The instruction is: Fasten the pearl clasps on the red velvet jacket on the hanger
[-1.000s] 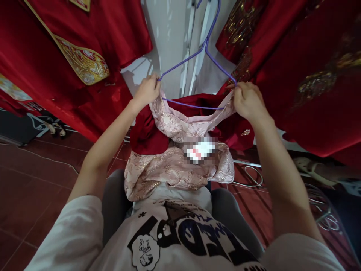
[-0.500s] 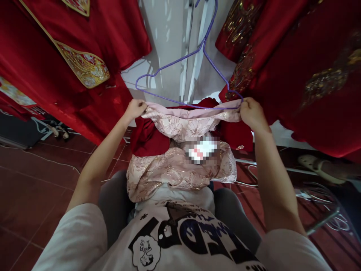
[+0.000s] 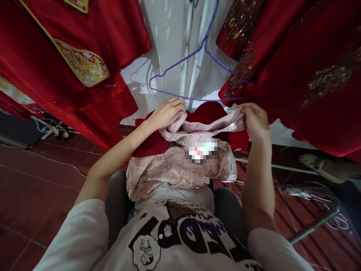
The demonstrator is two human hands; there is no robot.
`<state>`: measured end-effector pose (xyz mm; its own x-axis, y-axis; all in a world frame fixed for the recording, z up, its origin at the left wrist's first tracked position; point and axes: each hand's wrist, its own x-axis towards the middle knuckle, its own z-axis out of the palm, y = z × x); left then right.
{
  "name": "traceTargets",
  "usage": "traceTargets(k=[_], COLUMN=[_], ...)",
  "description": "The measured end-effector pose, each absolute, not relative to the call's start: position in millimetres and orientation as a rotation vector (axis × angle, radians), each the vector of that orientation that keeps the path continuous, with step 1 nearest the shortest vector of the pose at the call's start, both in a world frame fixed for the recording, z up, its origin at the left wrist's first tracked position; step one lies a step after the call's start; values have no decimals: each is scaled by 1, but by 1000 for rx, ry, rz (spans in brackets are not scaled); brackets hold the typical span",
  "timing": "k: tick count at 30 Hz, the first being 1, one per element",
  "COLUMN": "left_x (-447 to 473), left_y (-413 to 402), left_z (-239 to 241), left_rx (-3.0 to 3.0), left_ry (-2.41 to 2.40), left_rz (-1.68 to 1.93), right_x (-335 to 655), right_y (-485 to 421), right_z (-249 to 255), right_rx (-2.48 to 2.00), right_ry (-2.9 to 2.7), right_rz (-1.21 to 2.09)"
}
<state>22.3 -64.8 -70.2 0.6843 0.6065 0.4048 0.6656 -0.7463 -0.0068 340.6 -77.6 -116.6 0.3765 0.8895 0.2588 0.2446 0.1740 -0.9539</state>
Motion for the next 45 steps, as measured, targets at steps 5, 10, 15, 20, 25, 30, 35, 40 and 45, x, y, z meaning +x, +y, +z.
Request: traceTargets(k=[5,10,15,20,25,30,35,40,45], left_x=[82,105,71,24,35,63,60,58,69], left_y=[-22,-45,-108,-127,-115,-111,-117,-119,-115], left_z=[-94,-145,-128,-101,-110,-120,-115,-112,-117], left_rx=[-2773,-2492,-2433,-2465,-2491,-2478,-2484,-2454,-2370], left_ry=[-1007,-1271,-1196,-1175,-1196,-1205,-1248,-1227,-1245], left_rz=[-690,-961,-1007,-961,-977,-1004,-948,-878,-788], right_x=[331,337,342,343,334,329,328,322,305], right_y=[-82,-96,-101,-91,-95,-103,-106,-99,-82], right_z=[-110,-108,-104,-110,-106,-102,-96,-71,-43], right_rx=[-1410,-1313,-1277,-1276,-1167,-1249,-1369,-1457,-1406], right_ry=[-1207,-1458,-1509,-1392,-1377,-1372,-1357,-1428,-1554], right_rz=[413,271,161,156,84,-13,-212,-273,-279])
